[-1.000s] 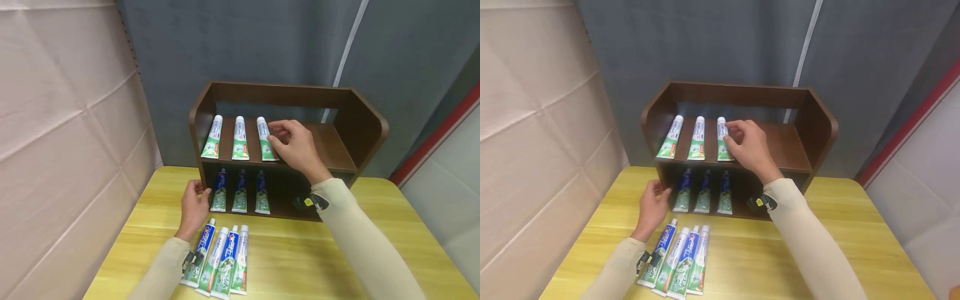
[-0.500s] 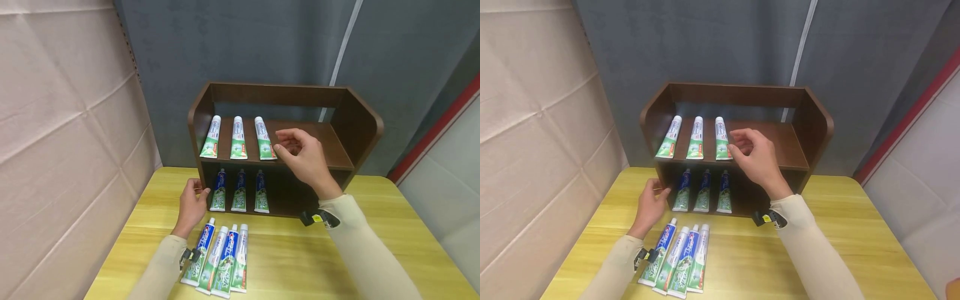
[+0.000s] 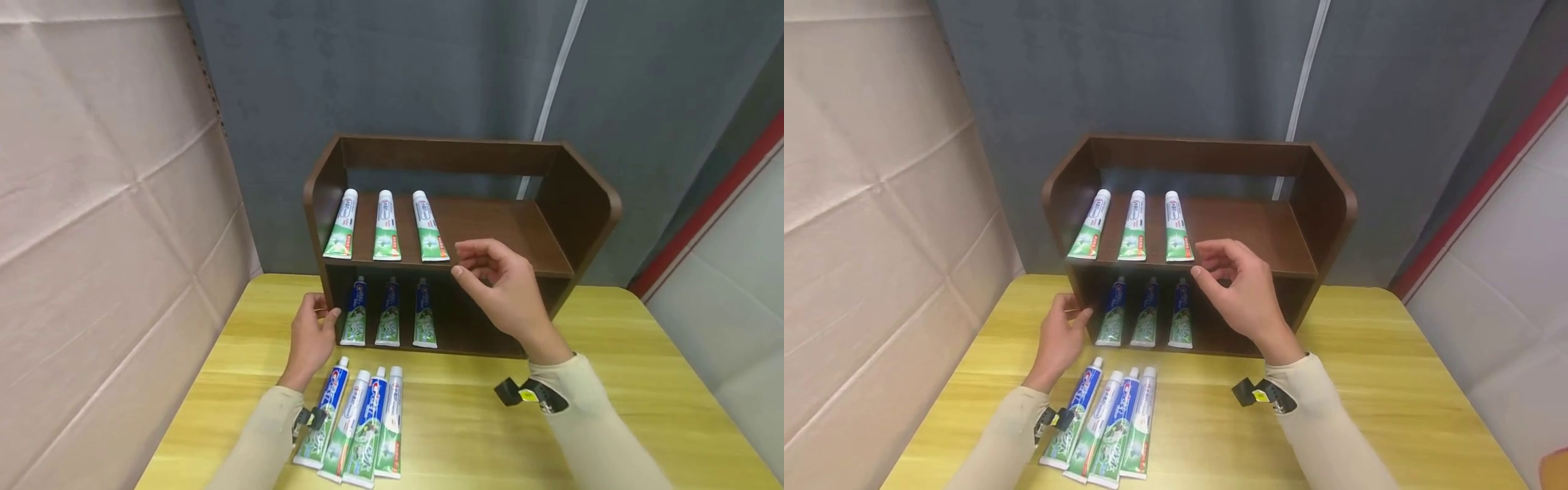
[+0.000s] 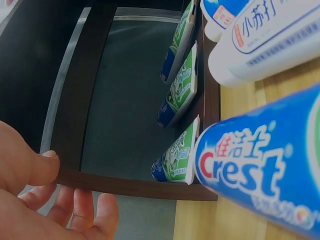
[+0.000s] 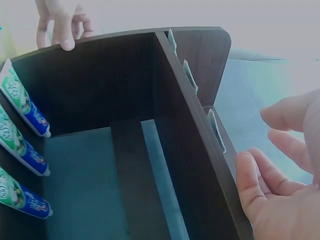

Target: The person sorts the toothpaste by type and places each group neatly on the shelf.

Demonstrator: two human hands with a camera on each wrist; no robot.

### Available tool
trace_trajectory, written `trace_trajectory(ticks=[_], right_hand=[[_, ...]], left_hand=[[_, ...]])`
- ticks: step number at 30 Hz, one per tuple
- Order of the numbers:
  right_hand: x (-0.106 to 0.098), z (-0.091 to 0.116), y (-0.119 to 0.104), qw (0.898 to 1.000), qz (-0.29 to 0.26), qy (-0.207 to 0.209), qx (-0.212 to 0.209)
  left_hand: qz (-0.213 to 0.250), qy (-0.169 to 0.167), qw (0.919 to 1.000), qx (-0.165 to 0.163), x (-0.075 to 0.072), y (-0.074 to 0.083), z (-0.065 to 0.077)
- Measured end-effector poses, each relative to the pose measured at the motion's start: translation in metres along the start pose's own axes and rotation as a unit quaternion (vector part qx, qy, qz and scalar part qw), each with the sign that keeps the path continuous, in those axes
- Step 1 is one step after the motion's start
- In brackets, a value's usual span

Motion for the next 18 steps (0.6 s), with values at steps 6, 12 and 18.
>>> trace_trajectory(ticks=[6,12,18], right_hand=[[0.003,0.019,0.004,1.000,-0.020,-0.012,0.006],[0.009,0.037,0.016,0.999,-0.033,-0.028,0.023],[0.024,0.056,0.038,0.997,-0.032,-0.050,0.056]], left_hand=[[-0.007,0.001,1.0000,-0.004,0.000,-0.002,0.001],[-0.003,-0.004,1.0000,-0.005,0.000,-0.001,0.000],[-0.005,-0.003,1.0000,-0.005,0.000,-0.002,0.000]])
Point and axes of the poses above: each hand's wrist, its own z-axis away from the middle knuckle, its own x-axis out of the palm, y = z × x, the point moved 3 cm from there along -z, towards the middle knuckle, and after that the axes turned 6 degrees about -x, right-handed, at the moved point
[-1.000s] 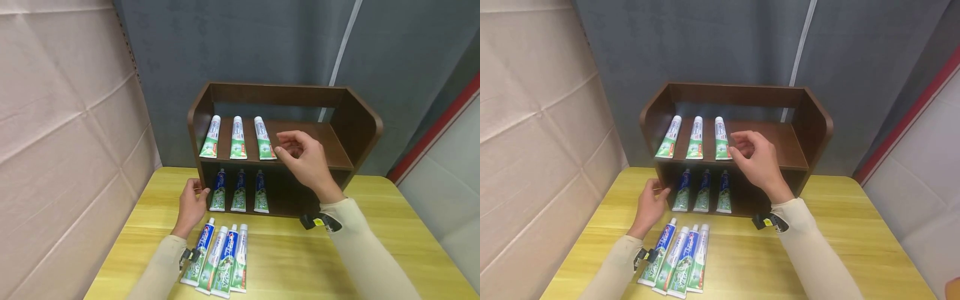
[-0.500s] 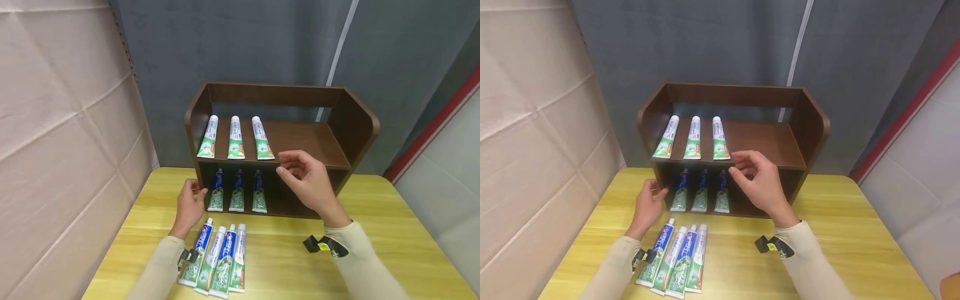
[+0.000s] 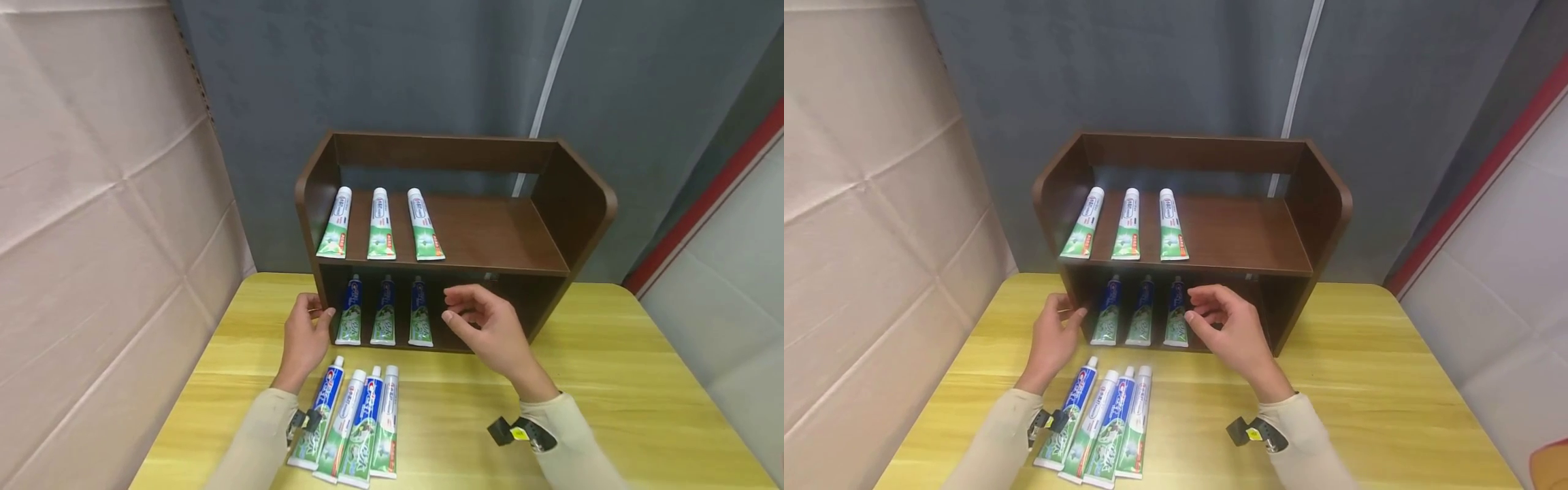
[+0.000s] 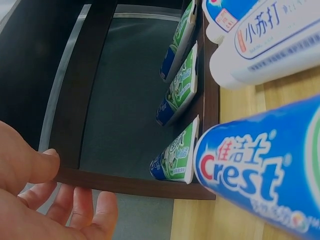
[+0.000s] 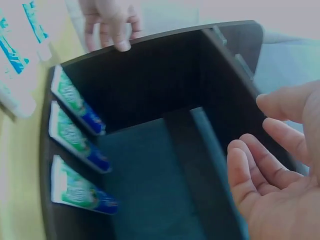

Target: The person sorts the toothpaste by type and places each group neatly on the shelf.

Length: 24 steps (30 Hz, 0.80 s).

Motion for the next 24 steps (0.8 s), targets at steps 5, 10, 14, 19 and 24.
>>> trace_trajectory(ticks=[5,10,14,19,24], right_hand=[[0.018,0.007,0.019,0.999,-0.011,-0.020,0.030],[0.037,0.014,0.034,0.996,-0.047,-0.034,0.070],[0.052,0.022,0.045,0.992,-0.062,-0.043,0.099],[0.069,0.032,0.055,0.990,-0.065,-0.058,0.115],[0.085,0.041,0.065,0.985,-0.069,-0.076,0.137]], left_hand=[[0.000,0.003,1.0000,0.001,-0.001,0.001,0.001],[0.000,0.000,1.0000,-0.009,-0.001,0.001,0.001],[0.001,-0.004,0.9997,-0.023,-0.001,0.001,0.002],[0.006,-0.007,0.9994,-0.033,-0.001,0.003,0.003],[0.012,-0.004,0.9993,-0.034,0.000,0.005,0.002]])
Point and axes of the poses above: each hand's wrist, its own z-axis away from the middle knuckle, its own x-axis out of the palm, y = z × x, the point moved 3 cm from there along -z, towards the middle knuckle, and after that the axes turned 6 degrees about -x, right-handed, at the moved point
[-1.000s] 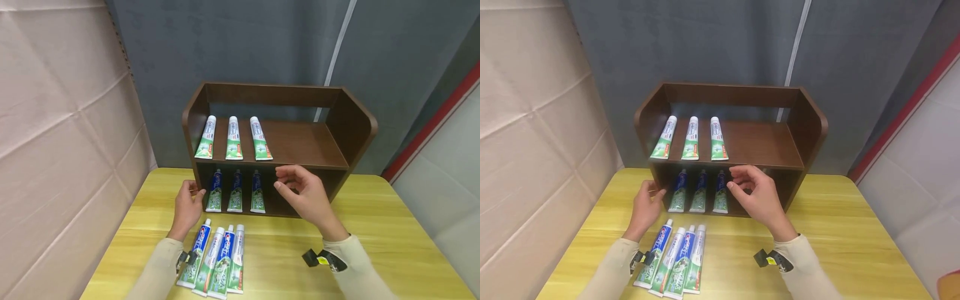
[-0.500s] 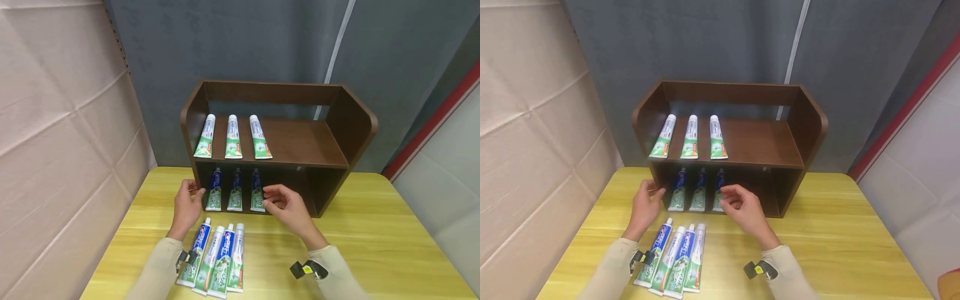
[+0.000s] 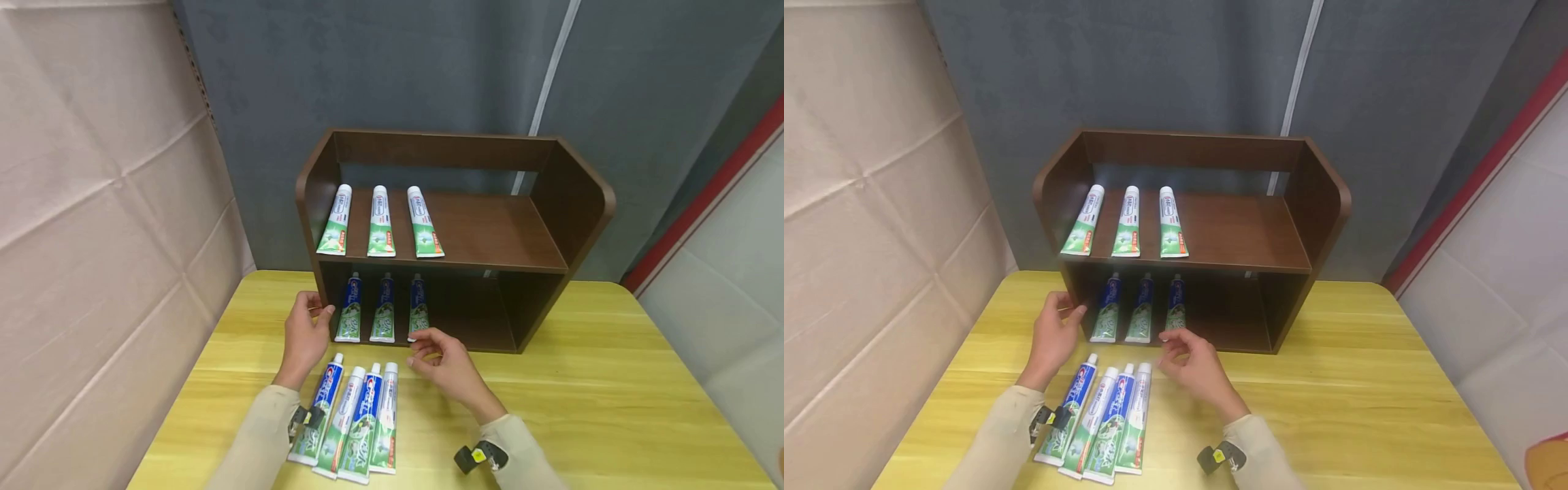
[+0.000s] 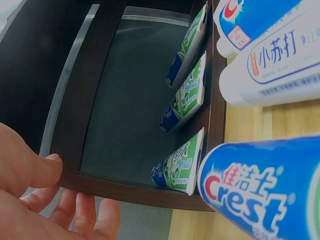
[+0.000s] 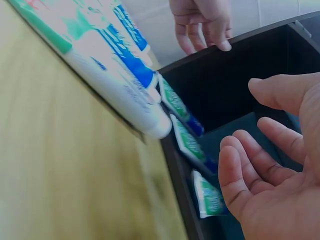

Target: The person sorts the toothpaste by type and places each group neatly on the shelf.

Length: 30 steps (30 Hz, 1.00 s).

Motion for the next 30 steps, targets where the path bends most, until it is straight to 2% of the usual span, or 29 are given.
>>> trace_trajectory(ticks=[6,14,22,30], right_hand=[[0.017,0.009,0.015,0.999,-0.016,-0.011,0.035],[0.030,0.018,0.021,0.998,-0.003,-0.058,0.028],[0.041,0.026,0.028,0.990,0.070,-0.119,0.015],[0.047,0.028,0.029,0.980,0.136,-0.141,0.024]], left_hand=[[0.001,-0.002,1.0000,-0.001,0.000,0.001,0.000],[0.004,0.003,1.0000,0.002,0.001,-0.001,0.000],[0.006,0.012,0.9999,0.005,0.002,-0.003,0.001],[0.001,0.015,0.9999,-0.006,0.004,-0.004,0.001]])
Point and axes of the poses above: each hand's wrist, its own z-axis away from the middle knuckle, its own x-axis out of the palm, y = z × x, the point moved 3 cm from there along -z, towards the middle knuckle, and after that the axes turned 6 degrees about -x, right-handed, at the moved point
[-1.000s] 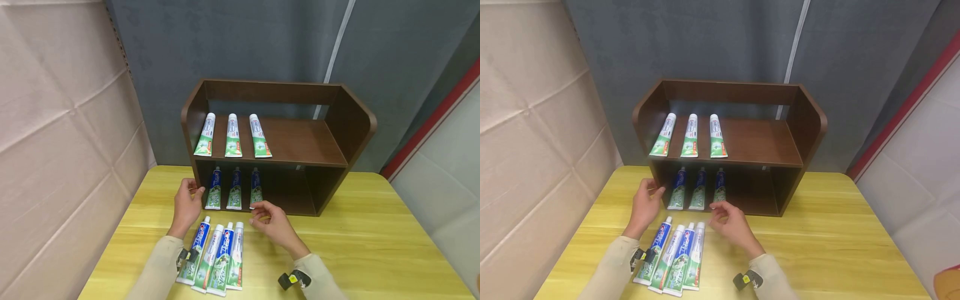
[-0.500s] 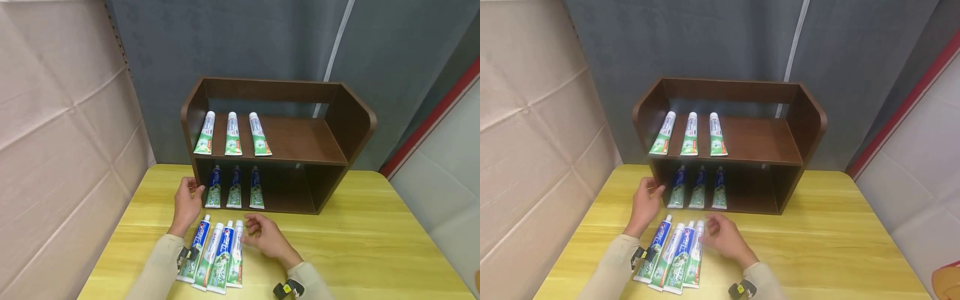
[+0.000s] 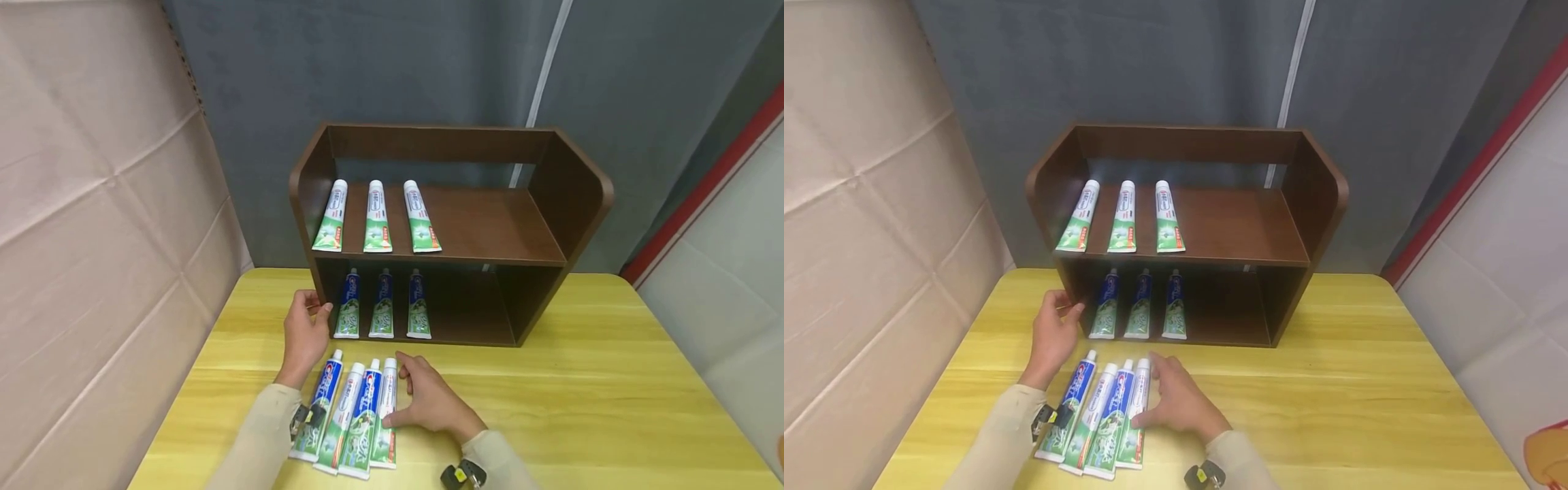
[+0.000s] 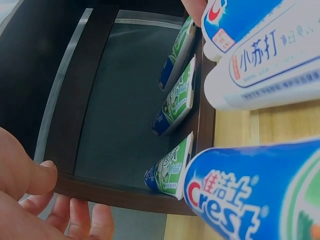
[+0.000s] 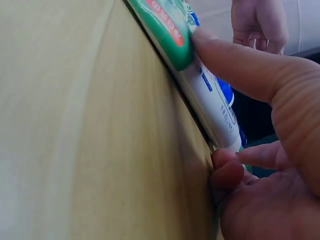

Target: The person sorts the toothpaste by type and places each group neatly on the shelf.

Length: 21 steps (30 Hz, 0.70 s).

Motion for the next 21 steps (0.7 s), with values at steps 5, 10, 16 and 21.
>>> trace_trajectory(ticks=[5,10,16,21], right_hand=[[0.000,-0.002,-0.003,0.999,0.038,-0.009,0.007],[-0.001,0.000,-0.006,1.000,0.009,-0.001,0.002],[-0.003,0.002,-0.011,0.999,-0.035,-0.002,-0.012],[-0.001,0.007,-0.013,0.999,-0.050,-0.007,-0.015]], left_hand=[[-0.004,0.002,1.0000,0.003,0.000,0.000,0.000],[-0.003,0.004,1.0000,0.000,-0.001,0.001,0.000],[0.000,0.007,1.0000,0.004,0.000,0.002,0.000],[0.000,0.003,1.0000,-0.001,0.000,0.001,0.001]])
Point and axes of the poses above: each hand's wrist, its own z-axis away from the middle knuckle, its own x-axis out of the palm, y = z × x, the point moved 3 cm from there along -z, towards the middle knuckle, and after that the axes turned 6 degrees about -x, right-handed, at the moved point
